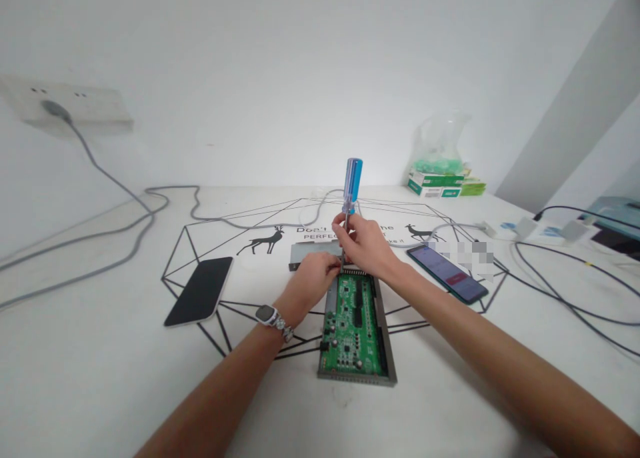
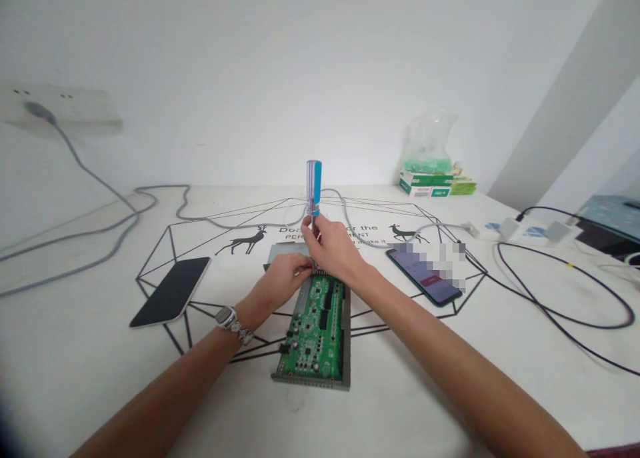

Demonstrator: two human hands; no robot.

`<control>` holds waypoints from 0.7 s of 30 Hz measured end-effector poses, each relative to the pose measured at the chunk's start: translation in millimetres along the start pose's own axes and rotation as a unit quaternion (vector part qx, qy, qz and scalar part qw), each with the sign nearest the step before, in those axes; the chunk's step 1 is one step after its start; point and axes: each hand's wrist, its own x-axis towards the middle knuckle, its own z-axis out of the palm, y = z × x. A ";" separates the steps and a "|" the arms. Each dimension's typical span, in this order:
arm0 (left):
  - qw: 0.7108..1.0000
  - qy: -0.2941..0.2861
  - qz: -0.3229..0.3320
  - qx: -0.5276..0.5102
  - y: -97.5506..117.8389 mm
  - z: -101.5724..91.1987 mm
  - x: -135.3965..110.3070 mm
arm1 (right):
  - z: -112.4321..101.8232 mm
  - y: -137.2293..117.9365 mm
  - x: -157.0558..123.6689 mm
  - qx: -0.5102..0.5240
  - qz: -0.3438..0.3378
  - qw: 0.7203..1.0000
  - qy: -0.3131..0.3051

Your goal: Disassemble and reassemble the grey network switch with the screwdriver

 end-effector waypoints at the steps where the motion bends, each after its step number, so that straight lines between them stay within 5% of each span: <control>1: 1.000 0.004 -0.003 -0.003 -0.9 0.5 0.3 | -0.1 0.4 0.0 -0.014 0.000 1.000 -0.004; 21: 0.983 0.037 -0.027 -0.180 5.6 -2.1 0.3 | 0.6 9.1 -3.0 -0.021 -0.005 1.000 -0.015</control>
